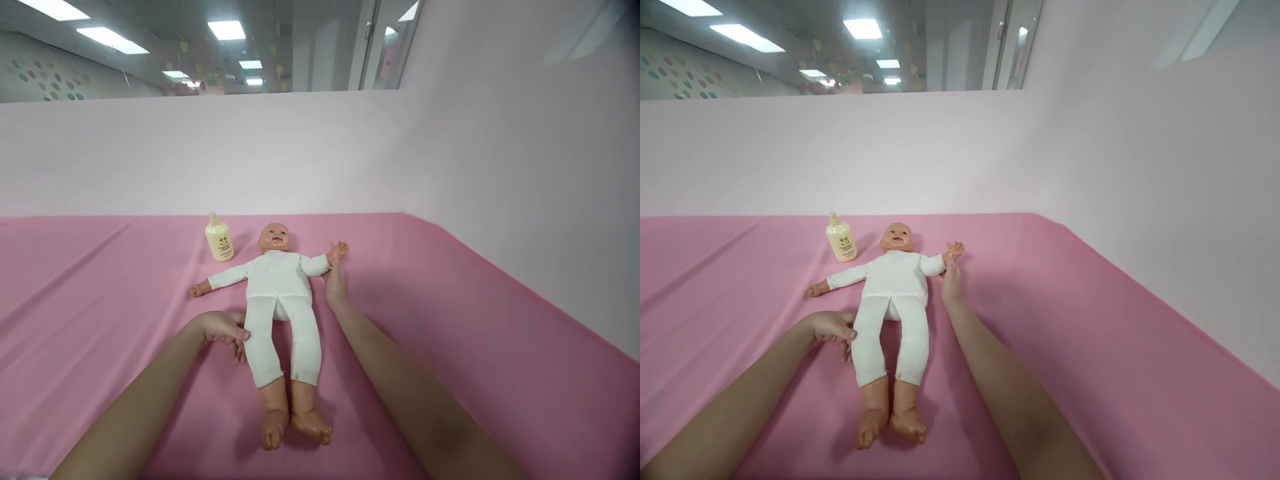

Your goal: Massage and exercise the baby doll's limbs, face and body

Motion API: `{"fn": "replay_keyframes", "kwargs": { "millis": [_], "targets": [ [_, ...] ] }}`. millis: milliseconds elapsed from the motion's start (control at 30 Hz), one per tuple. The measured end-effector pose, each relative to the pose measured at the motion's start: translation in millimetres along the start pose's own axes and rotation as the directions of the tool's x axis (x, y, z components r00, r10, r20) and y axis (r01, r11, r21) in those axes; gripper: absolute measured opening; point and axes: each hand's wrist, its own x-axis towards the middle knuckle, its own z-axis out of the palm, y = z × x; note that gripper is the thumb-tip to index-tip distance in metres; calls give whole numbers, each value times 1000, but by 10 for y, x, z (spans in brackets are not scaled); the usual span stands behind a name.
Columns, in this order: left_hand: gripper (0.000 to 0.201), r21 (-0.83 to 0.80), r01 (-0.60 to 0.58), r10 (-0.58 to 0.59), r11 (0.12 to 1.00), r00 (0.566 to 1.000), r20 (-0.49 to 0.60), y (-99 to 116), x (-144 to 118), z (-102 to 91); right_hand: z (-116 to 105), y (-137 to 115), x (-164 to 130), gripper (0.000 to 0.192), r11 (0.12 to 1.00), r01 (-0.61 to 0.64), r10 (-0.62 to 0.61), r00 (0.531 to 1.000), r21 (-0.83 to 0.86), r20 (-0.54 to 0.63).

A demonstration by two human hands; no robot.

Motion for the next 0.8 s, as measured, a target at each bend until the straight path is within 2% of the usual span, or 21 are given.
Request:
{"fn": "replay_keyframes", "kwargs": {
  "millis": [133,200,233,267,333,400,467,500,600,633,667,800],
  "targets": [
    [60,105,68,-64,992,997,-41,90,-116,7,3,-9,-19,61,1000,-9,9,999,-21,-39],
    [63,168,99,-75,981,987,-141,165,-205,19,10,-3,-20,61,1000,9,-10,999,-22,-38],
    [62,185,104,-60,977,972,-228,217,-244,35,16,2,-20,60,999,19,-20,999,-26,-29],
    [61,190,99,-32,977,943,-331,279,-272,59,24,7,-20,57,999,26,-26,1000,-34,-17],
    [58,181,40,62,983,848,-526,434,-276,132,44,17,-24,50,998,26,-26,1000,-55,-1],
    [53,195,-63,176,979,747,-641,619,-187,218,65,24,-31,43,997,28,-29,1000,-79,-9],
    [49,229,-105,235,968,703,-671,816,-5,283,77,33,-36,38,995,23,-25,1000,-97,-17],
    [48,241,-88,232,966,700,-675,914,117,299,79,40,-34,38,995,14,-16,1000,-98,-12],
    [48,279,-133,292,951,682,-670,1186,560,287,70,73,-12,49,998,-20,20,1000,-67,3],
    [48,291,-150,314,945,663,-680,1262,723,270,64,86,-2,53,998,-26,26,1000,-49,4],
    [46,303,-161,331,939,657,-677,1327,886,252,58,99,7,57,999,-25,25,1000,-33,3],
    [33,324,-164,357,932,578,-733,1419,1472,195,36,127,9,56,999,27,-26,999,-20,22]
  ]
}}
